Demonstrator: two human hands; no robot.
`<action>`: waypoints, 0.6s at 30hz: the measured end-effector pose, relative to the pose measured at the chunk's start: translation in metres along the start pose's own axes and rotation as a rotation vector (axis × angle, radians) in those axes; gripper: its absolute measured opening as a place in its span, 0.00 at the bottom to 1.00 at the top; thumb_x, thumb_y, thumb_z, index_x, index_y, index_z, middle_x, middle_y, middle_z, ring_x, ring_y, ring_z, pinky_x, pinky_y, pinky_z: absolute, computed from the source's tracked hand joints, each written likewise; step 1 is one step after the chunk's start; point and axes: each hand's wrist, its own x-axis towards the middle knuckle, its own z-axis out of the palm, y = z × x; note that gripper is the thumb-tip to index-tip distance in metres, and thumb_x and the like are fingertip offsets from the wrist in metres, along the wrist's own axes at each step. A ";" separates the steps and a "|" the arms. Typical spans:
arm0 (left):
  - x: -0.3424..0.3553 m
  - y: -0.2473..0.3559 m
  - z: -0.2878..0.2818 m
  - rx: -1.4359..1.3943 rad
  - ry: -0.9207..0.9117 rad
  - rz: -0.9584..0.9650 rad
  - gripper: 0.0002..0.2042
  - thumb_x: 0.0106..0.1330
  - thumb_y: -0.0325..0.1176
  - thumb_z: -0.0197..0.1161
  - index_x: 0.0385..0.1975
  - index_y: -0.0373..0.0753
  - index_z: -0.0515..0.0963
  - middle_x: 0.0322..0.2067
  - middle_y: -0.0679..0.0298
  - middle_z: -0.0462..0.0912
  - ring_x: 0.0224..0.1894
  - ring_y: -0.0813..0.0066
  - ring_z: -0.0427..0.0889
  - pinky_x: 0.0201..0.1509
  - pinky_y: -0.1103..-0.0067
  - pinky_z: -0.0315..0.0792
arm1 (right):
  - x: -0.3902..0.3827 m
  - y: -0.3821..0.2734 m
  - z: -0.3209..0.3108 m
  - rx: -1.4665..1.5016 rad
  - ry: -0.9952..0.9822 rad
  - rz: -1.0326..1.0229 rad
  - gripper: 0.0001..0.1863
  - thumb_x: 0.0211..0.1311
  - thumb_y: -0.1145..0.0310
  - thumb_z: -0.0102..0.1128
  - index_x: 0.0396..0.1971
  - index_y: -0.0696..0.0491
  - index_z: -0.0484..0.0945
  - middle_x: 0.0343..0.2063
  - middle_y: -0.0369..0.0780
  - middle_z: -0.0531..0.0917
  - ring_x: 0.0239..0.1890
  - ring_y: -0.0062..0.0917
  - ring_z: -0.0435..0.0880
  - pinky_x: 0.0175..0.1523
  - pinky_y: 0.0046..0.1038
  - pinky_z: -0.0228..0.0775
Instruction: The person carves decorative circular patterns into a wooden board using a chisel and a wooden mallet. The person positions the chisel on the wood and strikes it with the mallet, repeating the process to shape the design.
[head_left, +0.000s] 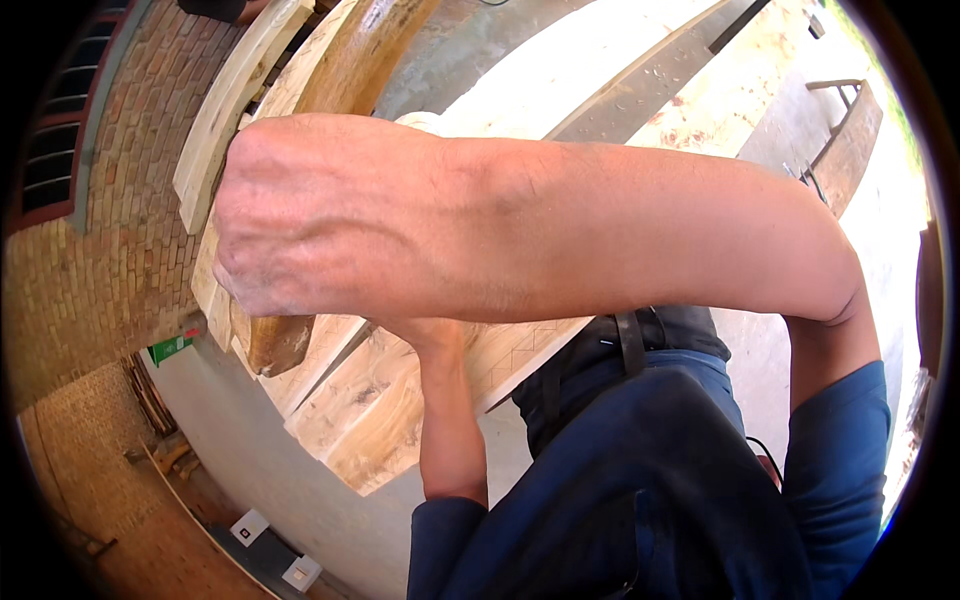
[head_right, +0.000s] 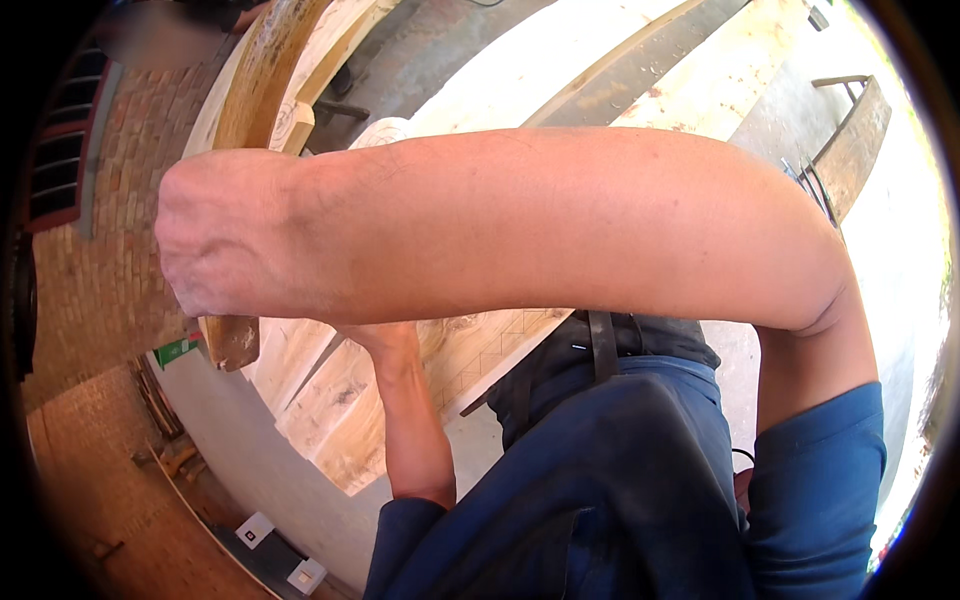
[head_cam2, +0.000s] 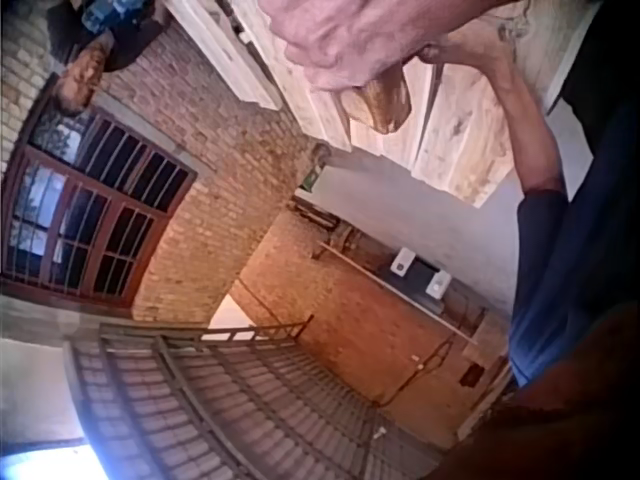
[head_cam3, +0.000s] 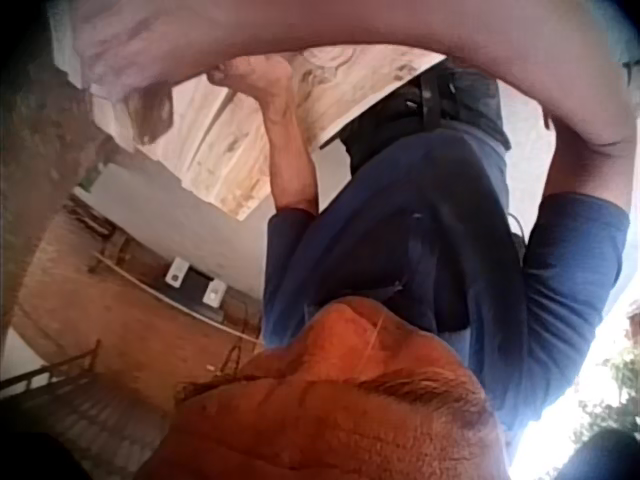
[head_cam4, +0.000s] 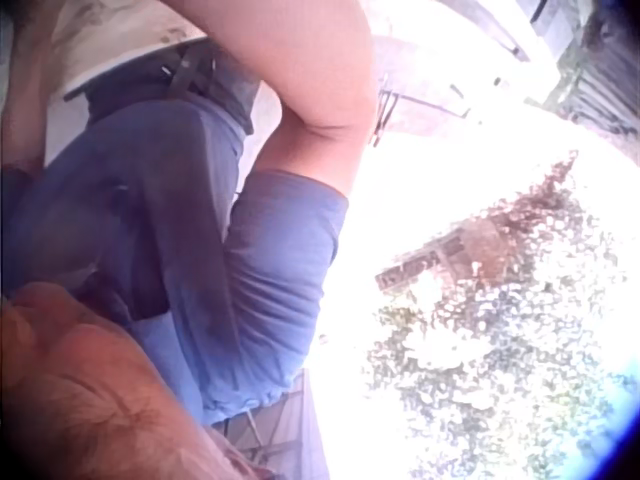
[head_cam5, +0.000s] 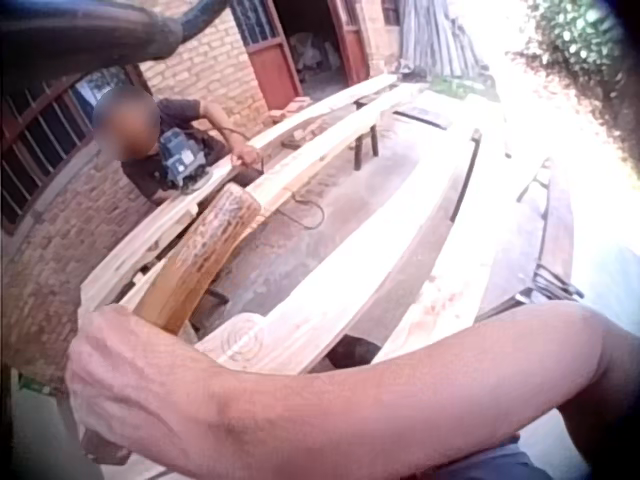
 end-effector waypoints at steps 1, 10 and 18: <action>0.002 0.001 -0.003 -0.026 -0.029 -0.009 0.40 0.64 0.41 0.78 0.73 0.38 0.64 0.66 0.58 0.74 0.67 0.60 0.74 0.68 0.63 0.69 | -0.002 -0.001 0.003 0.032 0.035 0.014 0.12 0.43 0.68 0.73 0.25 0.58 0.81 0.27 0.37 0.83 0.33 0.26 0.86 0.37 0.28 0.77; 0.024 -0.020 -0.003 -0.427 -0.163 -0.149 0.26 0.77 0.38 0.62 0.72 0.37 0.67 0.68 0.61 0.72 0.68 0.63 0.71 0.73 0.65 0.66 | -0.003 0.011 0.029 0.071 0.172 0.029 0.06 0.55 0.66 0.73 0.32 0.48 0.89 0.29 0.31 0.92 0.39 0.25 0.92 0.40 0.30 0.83; 0.029 -0.001 0.004 -0.732 -0.142 -0.264 0.12 0.73 0.28 0.60 0.54 0.36 0.79 0.44 0.63 0.82 0.35 0.74 0.78 0.35 0.76 0.70 | -0.011 0.022 0.017 0.089 0.378 0.108 0.09 0.48 0.64 0.76 0.29 0.48 0.88 0.26 0.32 0.89 0.37 0.28 0.92 0.39 0.31 0.83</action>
